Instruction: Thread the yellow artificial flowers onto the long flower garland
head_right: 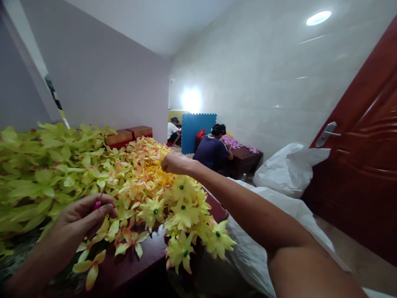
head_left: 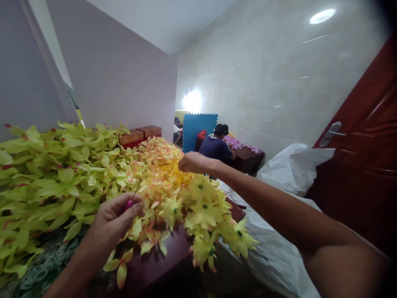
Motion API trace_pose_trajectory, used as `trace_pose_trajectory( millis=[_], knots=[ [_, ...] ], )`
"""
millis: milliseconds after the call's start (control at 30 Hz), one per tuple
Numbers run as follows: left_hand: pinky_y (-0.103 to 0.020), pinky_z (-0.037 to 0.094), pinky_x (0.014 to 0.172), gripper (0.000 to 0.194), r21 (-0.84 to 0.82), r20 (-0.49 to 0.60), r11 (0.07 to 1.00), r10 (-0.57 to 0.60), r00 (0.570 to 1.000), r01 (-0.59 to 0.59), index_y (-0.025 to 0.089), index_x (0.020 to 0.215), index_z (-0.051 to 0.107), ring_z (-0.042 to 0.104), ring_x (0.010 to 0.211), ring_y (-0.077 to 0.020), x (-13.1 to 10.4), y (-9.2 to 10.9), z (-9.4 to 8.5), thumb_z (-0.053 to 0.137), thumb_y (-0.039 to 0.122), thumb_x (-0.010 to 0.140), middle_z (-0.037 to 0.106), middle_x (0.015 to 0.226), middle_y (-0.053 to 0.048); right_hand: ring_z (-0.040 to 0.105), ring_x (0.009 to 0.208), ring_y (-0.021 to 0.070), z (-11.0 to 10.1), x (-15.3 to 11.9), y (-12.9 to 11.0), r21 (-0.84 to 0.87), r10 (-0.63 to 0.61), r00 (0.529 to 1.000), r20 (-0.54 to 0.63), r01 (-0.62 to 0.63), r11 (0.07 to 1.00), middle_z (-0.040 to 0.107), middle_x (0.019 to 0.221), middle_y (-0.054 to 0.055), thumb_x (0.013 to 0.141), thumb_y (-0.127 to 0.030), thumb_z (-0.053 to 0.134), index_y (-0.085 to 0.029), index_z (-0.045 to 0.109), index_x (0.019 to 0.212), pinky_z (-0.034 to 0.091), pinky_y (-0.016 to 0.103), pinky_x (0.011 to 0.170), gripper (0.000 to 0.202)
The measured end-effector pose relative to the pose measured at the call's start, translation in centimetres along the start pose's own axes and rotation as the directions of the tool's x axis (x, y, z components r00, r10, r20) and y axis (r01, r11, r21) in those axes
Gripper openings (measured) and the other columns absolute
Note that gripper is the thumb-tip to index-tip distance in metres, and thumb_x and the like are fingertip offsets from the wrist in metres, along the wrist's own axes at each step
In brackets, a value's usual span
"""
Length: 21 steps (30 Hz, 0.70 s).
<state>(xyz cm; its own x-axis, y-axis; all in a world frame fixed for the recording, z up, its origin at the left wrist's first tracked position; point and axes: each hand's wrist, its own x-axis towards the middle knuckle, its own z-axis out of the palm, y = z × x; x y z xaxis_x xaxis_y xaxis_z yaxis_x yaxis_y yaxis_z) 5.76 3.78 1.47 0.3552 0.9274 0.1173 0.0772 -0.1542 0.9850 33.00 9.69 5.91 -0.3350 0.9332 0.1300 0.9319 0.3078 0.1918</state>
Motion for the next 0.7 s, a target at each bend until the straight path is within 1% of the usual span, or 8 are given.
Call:
trace_pose_trajectory(
  millis=[100,200,300,400,467,533,633,700],
  knots=[
    [-0.017,0.019,0.035,0.028,-0.043,0.009,0.999,-0.004,1.0,0.004,0.016,0.079,0.061,0.028,0.038,-0.0039,0.8,0.2,-0.3,0.066,0.041,0.07,0.062,0.062,-0.002,0.058,0.09,0.0187,1.5,0.4,-1.5,-0.047,-0.121,0.99,0.073,0.125,0.991,0.07,0.086,0.005,0.074,-0.008,0.059,-0.02,0.07,0.08,0.041,0.025,0.07,0.017],
    [-0.017,0.019,0.035,0.024,-0.071,0.053,0.997,-0.012,0.999,0.015,0.015,0.076,0.06,0.03,0.036,-0.0032,1.5,0.3,0.2,0.066,0.038,0.071,0.063,0.06,-0.001,0.054,0.1,0.0239,3.3,1.0,-2.8,-0.086,-0.159,0.979,0.124,0.17,0.982,0.067,0.092,0.011,0.081,-0.01,0.054,-0.014,0.067,0.079,0.044,0.033,0.078,0.013],
    [-0.017,0.019,0.035,0.022,-0.069,0.094,0.997,-0.01,0.996,0.017,0.014,0.075,0.059,0.031,0.035,-0.0031,2.0,0.7,1.3,0.065,0.034,0.072,0.064,0.061,-0.002,0.057,0.096,0.0201,4.3,1.9,-2.7,-0.081,-0.155,0.971,0.183,0.172,0.982,0.062,0.104,0.008,0.089,-0.025,0.052,-0.013,0.06,0.1,0.048,0.038,0.082,0.018],
    [-0.017,0.019,0.035,0.019,-0.073,0.102,0.997,0.004,0.995,0.004,0.013,0.075,0.058,0.032,0.035,-0.003,2.4,1.0,2.2,0.064,0.031,0.072,0.063,0.059,-0.002,0.059,0.093,0.0176,3.9,2.5,-1.6,-0.028,-0.148,0.968,0.205,0.157,0.987,0.058,0.111,0.007,0.089,-0.033,0.052,-0.016,0.054,0.111,0.051,0.038,0.08,0.028],
    [-0.017,0.018,0.035,0.018,-0.1,0.092,0.995,0.006,0.996,0.003,0.012,0.074,0.057,0.031,0.034,-0.0027,2.9,1.0,2.6,0.064,0.028,0.07,0.062,0.056,-0.002,0.06,0.089,0.0165,3.2,2.6,-0.7,0.034,-0.153,0.97,0.19,0.149,0.988,0.06,0.105,0.006,0.089,-0.032,0.052,-0.015,0.056,0.106,0.052,0.036,0.077,0.025],
    [-0.017,0.017,0.034,0.017,-0.132,0.071,0.991,0.003,0.997,0.007,0.012,0.075,0.057,0.031,0.032,-0.0027,3.6,0.9,2.9,0.063,0.026,0.068,0.061,0.053,-0.001,0.06,0.081,0.0146,2.6,2.5,0.1,0.118,-0.166,0.975,0.15,0.149,0.982,0.063,0.093,0.004,0.086,-0.028,0.056,-0.014,0.061,0.095,0.05,0.031,0.072,0.017],
    [-0.017,0.018,0.033,0.016,-0.149,0.032,0.989,0.004,0.999,0.001,0.012,0.078,0.057,0.031,0.031,-0.0029,5.0,0.8,3.5,0.061,0.022,0.066,0.061,0.052,-0.001,0.058,0.07,0.0116,2.3,2.3,1.0,0.274,-0.193,0.979,0.068,0.168,0.947,0.064,0.072,0.0,0.075,-0.013,0.063,-0.013,0.066,0.076,0.044,0.022,0.063,0.003],
    [-0.017,0.019,0.032,0.017,-0.147,0.014,0.989,0.01,1.0,-0.008,0.012,0.079,0.057,0.031,0.03,-0.003,6.1,0.6,4.1,0.06,0.019,0.063,0.06,0.052,0.0,0.056,0.065,0.0097,2.4,2.1,1.2,0.385,-0.196,0.981,0.017,0.174,0.906,0.062,0.064,-0.003,0.069,-0.008,0.061,-0.013,0.066,0.07,0.04,0.019,0.059,0.007]
  ],
)
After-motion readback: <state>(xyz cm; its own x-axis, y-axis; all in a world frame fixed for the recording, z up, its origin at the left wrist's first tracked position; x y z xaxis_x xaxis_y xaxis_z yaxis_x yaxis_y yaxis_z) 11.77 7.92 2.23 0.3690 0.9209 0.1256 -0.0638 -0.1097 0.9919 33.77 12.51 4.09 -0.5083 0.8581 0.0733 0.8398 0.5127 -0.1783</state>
